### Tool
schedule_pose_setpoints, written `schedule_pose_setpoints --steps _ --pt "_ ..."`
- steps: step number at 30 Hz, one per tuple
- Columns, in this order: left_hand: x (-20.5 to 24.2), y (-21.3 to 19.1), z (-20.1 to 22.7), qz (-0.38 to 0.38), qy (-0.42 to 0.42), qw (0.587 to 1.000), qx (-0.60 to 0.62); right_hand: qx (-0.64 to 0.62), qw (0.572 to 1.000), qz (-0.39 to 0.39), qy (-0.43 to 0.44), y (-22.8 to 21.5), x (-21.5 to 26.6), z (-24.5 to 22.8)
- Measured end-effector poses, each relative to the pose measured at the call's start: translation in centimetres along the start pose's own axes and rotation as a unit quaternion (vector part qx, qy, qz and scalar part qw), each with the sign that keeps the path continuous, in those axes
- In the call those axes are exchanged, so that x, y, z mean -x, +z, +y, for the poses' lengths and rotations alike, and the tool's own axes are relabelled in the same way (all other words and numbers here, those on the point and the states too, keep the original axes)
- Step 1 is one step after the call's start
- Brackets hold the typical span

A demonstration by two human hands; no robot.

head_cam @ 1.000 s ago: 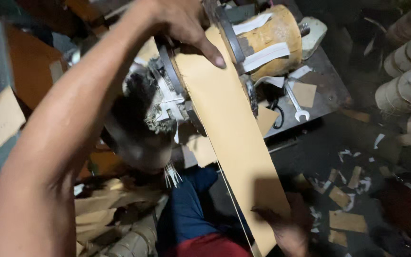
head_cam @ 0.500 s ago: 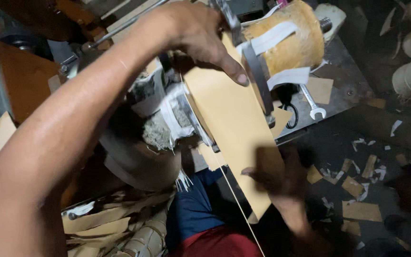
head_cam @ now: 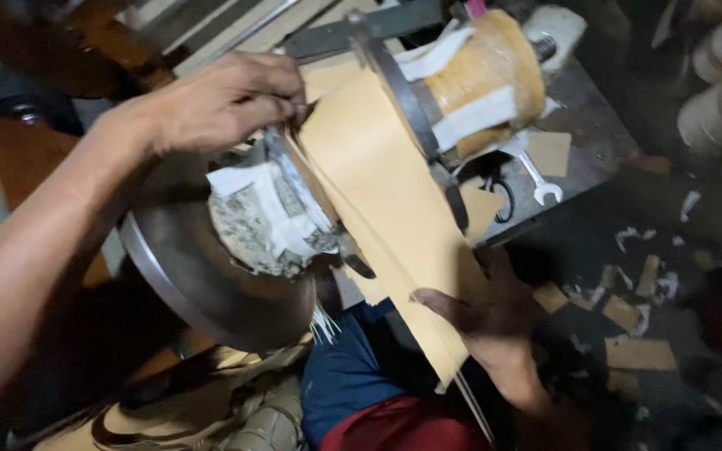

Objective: The person winds a beige strip of material onto a rotating drum using both hands, repeatedly feeding the strip and adjusting its position as the drum turns. The person also uses a thin wire or string to guide the material during winding.

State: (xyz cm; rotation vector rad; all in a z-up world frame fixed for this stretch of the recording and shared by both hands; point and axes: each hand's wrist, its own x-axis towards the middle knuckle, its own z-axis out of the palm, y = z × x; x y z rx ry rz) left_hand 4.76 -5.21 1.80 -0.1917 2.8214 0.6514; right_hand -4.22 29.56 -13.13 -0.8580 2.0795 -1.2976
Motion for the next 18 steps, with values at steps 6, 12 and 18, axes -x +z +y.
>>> schedule_pose_setpoints --steps 6,12,18 --pt "1.0 3.0 -7.4 -0.027 -0.028 0.994 0.106 -0.029 0.999 -0.009 0.020 -0.1 0.2 -0.6" --pt "0.3 2.3 -7.5 -0.044 0.050 0.983 0.173 0.050 0.994 0.009 0.100 -0.2 0.7 -0.7" --pt "0.0 2.3 -5.3 -0.013 0.110 0.990 0.083 0.041 0.992 0.005 0.120 0.1 0.1 -0.7"
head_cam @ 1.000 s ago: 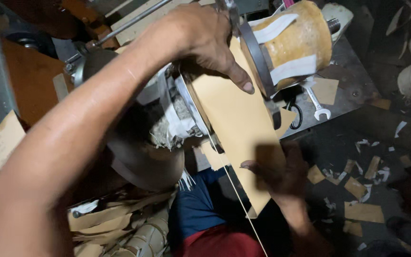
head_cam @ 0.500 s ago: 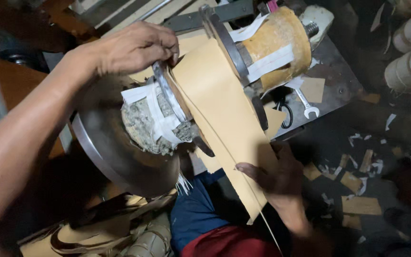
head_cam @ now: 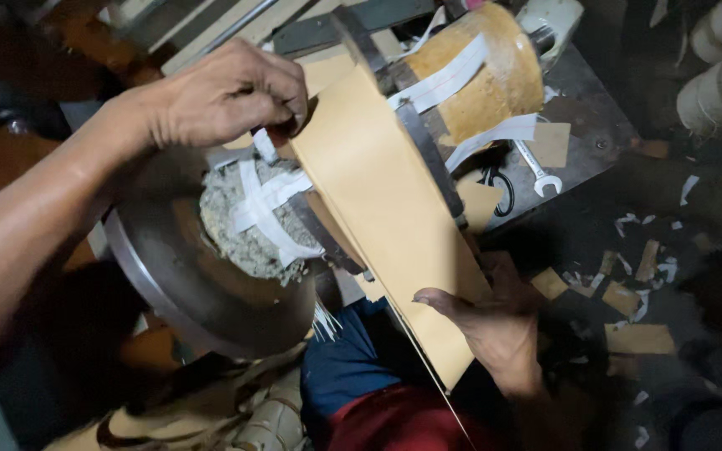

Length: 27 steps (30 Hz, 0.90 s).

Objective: The person winds a beige strip of material onto a rotating drum using both hands, repeatedly feeding the strip and adjusting its position as the drum turns. The person also uses a thin wire or string to guide the material during winding.

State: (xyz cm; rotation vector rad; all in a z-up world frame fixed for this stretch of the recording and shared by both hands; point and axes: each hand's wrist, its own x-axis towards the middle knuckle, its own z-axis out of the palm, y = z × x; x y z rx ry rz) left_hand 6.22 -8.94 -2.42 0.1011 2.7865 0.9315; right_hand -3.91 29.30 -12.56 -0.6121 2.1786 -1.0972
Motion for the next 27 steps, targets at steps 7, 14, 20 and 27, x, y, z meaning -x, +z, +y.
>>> schedule_pose_setpoints --steps 7,14,20,27 --pt "-0.4 -0.4 3.6 -0.006 -0.046 0.998 -0.035 0.013 0.997 -0.007 -0.078 -0.4 1.6 2.7" --pt "0.2 1.5 7.9 0.009 0.008 0.992 -0.128 -0.061 0.989 -0.031 -0.130 -1.7 1.8 2.5" --pt "0.2 1.4 8.5 0.043 0.002 0.983 -0.179 0.012 0.992 -0.050 -0.116 -0.6 -1.0 1.7" --pt "0.6 1.2 5.6 0.046 -0.019 0.990 -0.130 0.103 0.917 0.001 -0.386 0.0 -2.5 -2.5"
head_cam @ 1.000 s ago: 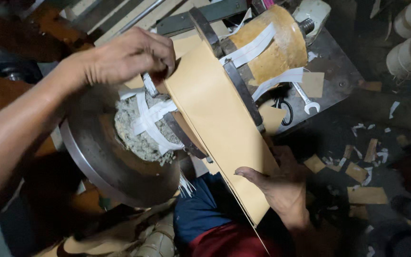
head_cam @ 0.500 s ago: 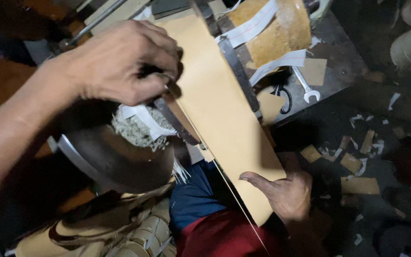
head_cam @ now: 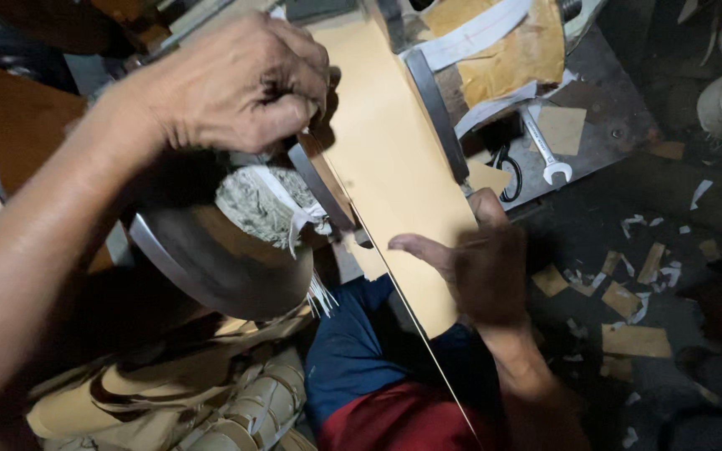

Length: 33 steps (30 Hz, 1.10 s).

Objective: The person winds a beige strip of material onto a rotating drum using both hands, repeatedly feeding the strip and adjusting its position as the drum turns. The person also uses a thin wire or string to guide the material during winding.

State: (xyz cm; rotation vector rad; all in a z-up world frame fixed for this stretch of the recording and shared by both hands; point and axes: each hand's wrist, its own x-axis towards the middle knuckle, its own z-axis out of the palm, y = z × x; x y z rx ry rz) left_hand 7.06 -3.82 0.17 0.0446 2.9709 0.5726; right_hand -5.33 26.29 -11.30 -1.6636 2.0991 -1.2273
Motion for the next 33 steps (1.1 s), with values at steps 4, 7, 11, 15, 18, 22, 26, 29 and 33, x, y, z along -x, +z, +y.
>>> schedule_pose_setpoints --steps 4,7,11,15,18,22,26,29,33 --pt "0.0 -0.2 0.7 -0.024 -0.001 0.999 0.040 0.006 1.000 0.016 0.021 0.0 -1.3 -1.4" --pt "-0.1 0.0 1.0 0.006 0.031 0.999 0.036 0.006 0.996 0.025 0.086 -0.1 -0.2 -0.9" --pt "0.1 0.6 0.6 0.003 0.028 0.999 0.019 -0.301 0.932 0.010 0.202 0.8 3.6 0.9" --pt "-1.2 -1.0 1.1 -0.022 -0.014 0.998 0.051 -0.469 0.755 -0.032 0.457 3.6 8.0 2.5" --pt "-3.0 -1.7 2.4 -0.029 -0.164 0.980 0.104 -0.509 0.749 -0.021 0.424 4.3 9.6 3.0" --pt "-6.6 -1.1 3.5 -0.101 -0.382 0.918 0.022 -0.504 0.749 -0.015 0.431 4.4 6.8 2.1" --pt "-8.4 1.1 3.0 -0.069 -0.398 0.913 0.058 -0.457 0.789 -0.031 0.410 3.8 3.5 0.2" --pt "-8.0 1.6 2.7 -0.044 -0.362 0.931 0.011 -0.461 0.799 -0.038 0.384 3.8 1.5 -0.4" --pt "-7.4 1.7 2.4 0.024 -0.304 0.953 -0.002 -0.498 0.792 -0.052 0.350 4.4 -1.3 -0.2"
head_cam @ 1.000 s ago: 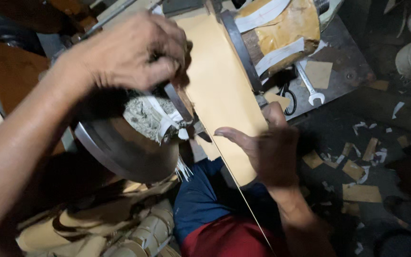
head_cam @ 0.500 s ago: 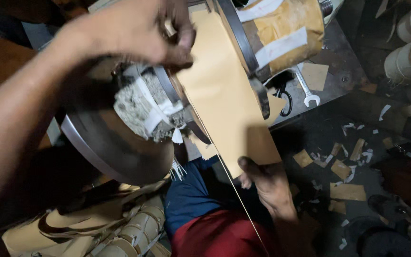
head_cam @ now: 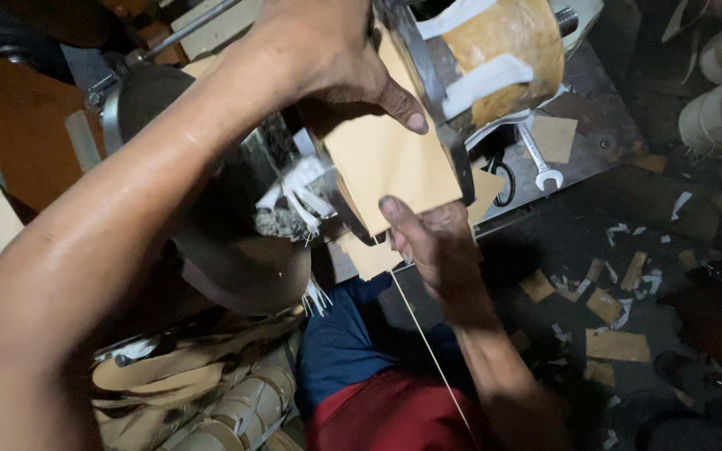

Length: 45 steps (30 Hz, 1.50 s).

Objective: The person winds a beige strip of material onto a rotating drum using both hands, repeatedly feeding the strip and adjusting its position as the drum turns. The person also uses a thin wire or string to guide the material during winding.

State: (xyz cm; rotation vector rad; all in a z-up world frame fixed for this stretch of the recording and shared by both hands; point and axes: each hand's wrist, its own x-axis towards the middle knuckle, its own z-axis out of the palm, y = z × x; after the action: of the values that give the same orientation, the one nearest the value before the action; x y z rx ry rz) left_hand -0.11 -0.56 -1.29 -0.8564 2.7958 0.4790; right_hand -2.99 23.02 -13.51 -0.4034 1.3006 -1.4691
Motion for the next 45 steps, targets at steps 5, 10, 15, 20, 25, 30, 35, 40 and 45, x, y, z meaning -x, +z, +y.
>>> schedule_pose_setpoints --steps 5,10,15,20,25,30,35,40,45 --pt "-0.8 0.0 -0.4 -0.053 -0.017 0.998 0.041 0.424 0.793 0.001 -0.437 1.3 2.6 -1.1" --pt "-1.5 -0.7 -0.5 -0.165 -0.046 0.984 0.047 0.042 0.987 -0.015 0.152 -3.0 13.6 3.6" --pt "-0.3 -1.2 0.2 -0.082 -0.011 0.995 0.048 0.197 0.980 0.033 0.005 -6.9 15.8 10.4" --pt "-0.1 0.1 -0.5 -0.118 -0.082 0.989 -0.038 0.204 0.976 -0.005 -0.081 -5.3 12.9 8.7" --pt "0.9 1.9 -1.3 0.033 0.123 0.989 -0.074 0.230 0.964 -0.019 -0.129 -2.8 9.7 5.4" --pt "5.5 4.7 -0.2 0.185 0.194 0.948 -0.170 0.133 0.980 -0.002 -0.147 -2.4 10.4 8.2" --pt "13.5 0.6 -0.8 0.257 0.167 0.950 -0.051 0.213 0.973 0.042 -0.081 -4.6 14.1 10.3" --pt "19.8 3.6 4.5 0.513 -0.054 0.856 0.006 0.228 0.967 0.039 -0.105 -6.2 16.1 10.6" --pt "22.0 11.2 3.3 0.499 -0.193 0.819 0.206 0.224 0.941 0.017 -0.255 -6.9 17.7 11.1"
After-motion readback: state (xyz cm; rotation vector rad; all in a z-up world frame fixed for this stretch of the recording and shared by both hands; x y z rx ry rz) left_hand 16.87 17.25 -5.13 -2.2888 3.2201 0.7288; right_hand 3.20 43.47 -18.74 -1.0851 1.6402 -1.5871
